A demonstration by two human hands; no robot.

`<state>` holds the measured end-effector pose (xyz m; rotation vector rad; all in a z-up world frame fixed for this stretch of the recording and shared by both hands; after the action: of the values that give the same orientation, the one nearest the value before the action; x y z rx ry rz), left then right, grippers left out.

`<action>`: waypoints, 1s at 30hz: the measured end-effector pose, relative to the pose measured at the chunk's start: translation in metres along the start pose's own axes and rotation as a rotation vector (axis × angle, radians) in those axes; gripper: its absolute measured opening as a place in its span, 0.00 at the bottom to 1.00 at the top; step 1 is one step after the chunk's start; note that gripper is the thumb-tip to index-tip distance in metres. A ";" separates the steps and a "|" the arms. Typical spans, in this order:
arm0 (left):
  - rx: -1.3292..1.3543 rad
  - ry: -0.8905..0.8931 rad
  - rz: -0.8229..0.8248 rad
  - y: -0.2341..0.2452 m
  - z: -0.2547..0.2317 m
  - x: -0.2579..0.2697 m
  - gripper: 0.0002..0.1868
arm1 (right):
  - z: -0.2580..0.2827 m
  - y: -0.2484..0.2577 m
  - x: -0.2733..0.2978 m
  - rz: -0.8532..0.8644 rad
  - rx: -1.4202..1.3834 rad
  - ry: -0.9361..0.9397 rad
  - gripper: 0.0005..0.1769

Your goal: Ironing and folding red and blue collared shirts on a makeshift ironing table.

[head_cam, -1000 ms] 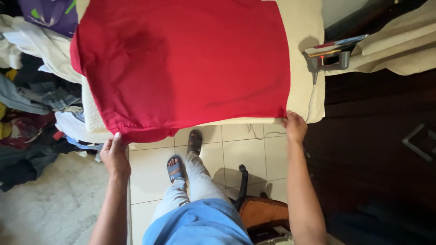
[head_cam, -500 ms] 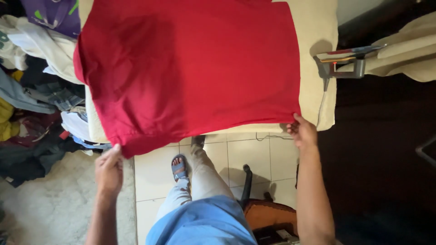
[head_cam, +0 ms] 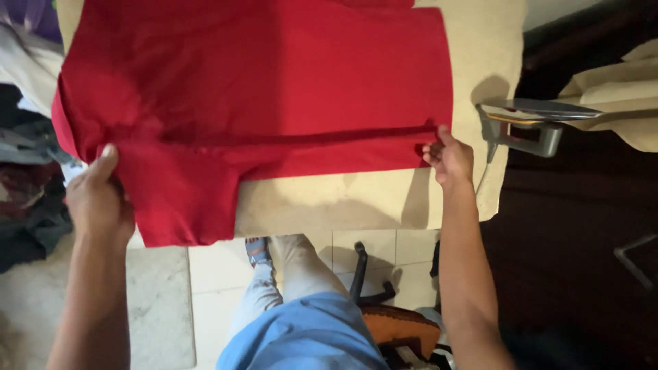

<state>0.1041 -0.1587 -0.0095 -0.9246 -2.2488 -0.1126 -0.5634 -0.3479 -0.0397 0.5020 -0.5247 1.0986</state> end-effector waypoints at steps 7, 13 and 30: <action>-0.489 -0.398 -0.149 0.048 0.018 0.081 0.13 | -0.063 -0.045 0.159 0.019 0.415 0.200 0.35; -0.304 -0.228 -0.289 0.154 0.172 0.080 0.20 | -0.259 -0.189 0.271 0.901 0.692 0.259 0.17; 0.568 0.420 0.469 0.058 0.165 0.112 0.29 | -0.163 -0.267 0.357 0.826 0.400 0.139 0.21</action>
<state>-0.0090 0.0037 -0.0732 -0.9676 -1.5071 0.4761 -0.1648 -0.0982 0.0250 0.5616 -0.3893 2.0395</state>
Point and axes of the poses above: each hand's wrist, its own x-axis away from the middle knuckle, its own y-axis out of the back of the hand, z = x × y, the point moved 7 cm from there along -x, towards the middle knuckle, and after that the axes turned 3 degrees about -x, right-handed, at the moved point
